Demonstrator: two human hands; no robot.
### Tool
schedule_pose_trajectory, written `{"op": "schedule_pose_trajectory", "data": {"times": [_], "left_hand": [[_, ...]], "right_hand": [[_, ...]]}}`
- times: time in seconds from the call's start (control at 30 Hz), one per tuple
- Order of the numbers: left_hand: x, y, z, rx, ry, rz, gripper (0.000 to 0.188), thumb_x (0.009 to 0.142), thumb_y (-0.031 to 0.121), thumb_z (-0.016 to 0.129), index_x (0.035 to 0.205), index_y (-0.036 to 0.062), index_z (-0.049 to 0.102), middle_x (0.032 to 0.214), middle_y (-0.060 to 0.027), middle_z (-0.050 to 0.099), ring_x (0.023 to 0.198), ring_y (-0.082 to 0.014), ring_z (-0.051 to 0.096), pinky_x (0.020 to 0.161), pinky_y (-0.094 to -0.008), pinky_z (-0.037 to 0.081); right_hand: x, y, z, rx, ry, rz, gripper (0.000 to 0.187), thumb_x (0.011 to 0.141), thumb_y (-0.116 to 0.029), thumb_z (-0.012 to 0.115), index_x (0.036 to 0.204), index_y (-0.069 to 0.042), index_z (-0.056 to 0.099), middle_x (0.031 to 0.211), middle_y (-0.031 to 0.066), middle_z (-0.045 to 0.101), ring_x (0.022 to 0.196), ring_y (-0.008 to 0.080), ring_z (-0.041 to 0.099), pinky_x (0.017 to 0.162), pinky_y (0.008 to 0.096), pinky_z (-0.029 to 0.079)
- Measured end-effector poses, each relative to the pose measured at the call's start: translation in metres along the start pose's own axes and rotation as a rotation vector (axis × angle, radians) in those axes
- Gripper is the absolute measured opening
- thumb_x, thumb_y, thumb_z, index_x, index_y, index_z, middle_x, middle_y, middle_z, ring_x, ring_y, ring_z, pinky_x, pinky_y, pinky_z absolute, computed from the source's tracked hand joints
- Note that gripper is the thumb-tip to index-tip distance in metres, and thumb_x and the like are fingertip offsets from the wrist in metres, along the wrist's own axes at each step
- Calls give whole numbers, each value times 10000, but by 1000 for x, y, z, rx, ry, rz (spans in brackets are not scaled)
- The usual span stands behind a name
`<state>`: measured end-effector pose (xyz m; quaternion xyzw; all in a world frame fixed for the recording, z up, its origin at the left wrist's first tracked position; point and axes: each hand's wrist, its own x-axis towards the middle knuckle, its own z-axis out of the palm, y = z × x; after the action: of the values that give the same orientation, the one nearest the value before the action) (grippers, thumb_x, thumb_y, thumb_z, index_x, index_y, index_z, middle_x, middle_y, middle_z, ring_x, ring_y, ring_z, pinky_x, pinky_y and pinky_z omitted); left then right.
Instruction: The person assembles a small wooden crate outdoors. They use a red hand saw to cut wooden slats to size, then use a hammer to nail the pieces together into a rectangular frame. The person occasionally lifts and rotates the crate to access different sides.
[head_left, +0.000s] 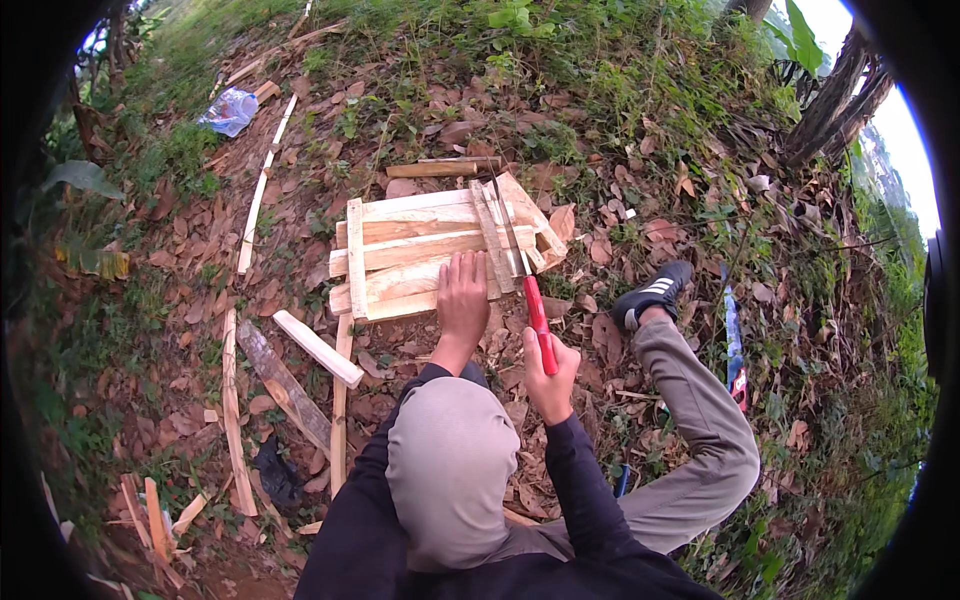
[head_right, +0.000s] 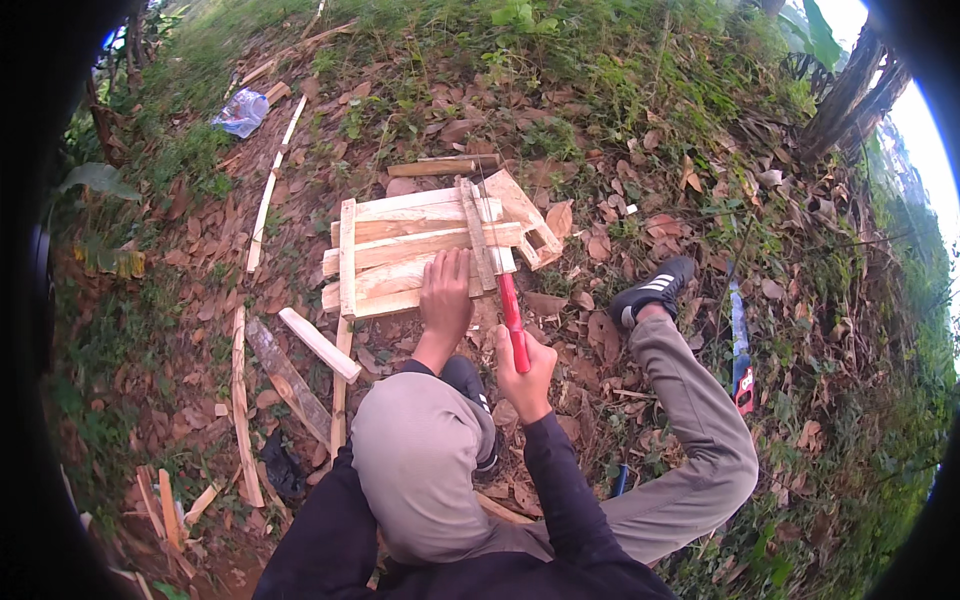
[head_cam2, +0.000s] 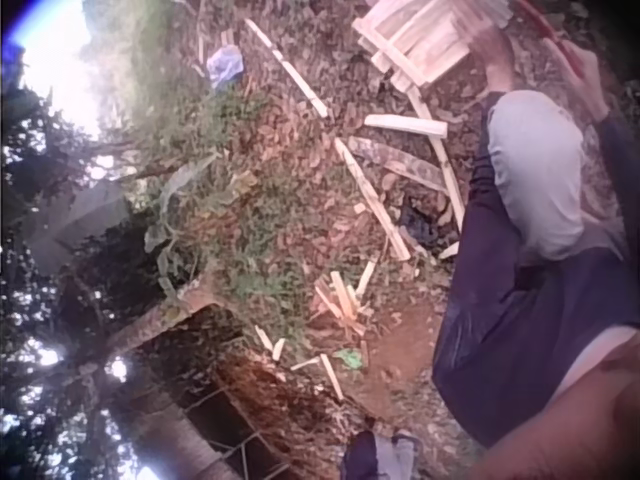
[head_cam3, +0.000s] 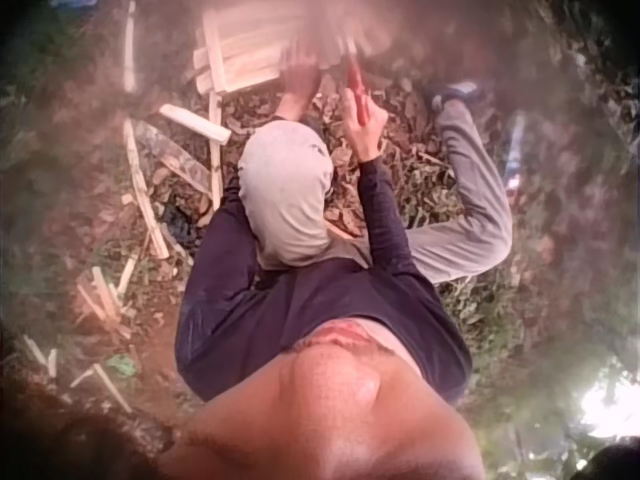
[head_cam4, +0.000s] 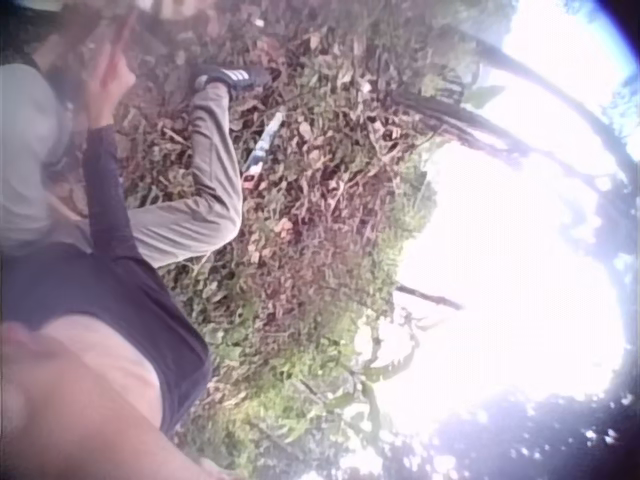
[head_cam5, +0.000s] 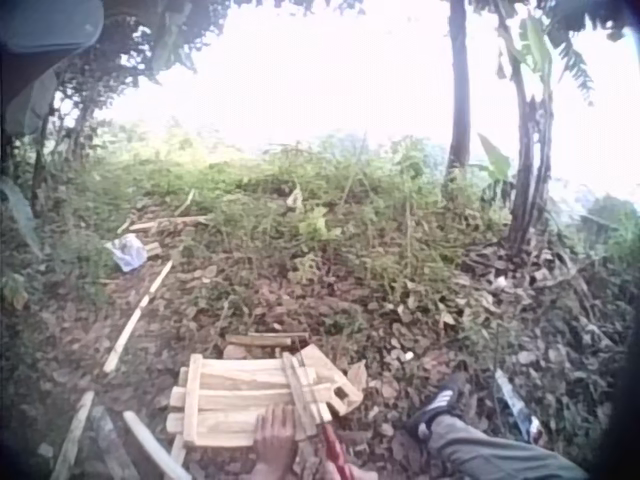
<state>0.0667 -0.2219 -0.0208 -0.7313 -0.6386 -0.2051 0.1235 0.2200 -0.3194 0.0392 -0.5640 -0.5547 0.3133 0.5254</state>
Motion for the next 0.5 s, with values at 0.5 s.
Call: {"op": "schedule_pose_trajectory", "data": {"times": [0.5], "left_hand": [[-5, -5, 4, 15, 33, 20, 511, 824, 51, 596, 1332, 8, 575, 1321, -145, 582, 1283, -328, 509, 1093, -479, 399]], "right_hand": [[-19, -3, -9, 50, -30, 25, 369, 969, -220, 650, 677, -8, 570, 483, 8, 436, 423, 78, 401, 436, 308, 314]]}}
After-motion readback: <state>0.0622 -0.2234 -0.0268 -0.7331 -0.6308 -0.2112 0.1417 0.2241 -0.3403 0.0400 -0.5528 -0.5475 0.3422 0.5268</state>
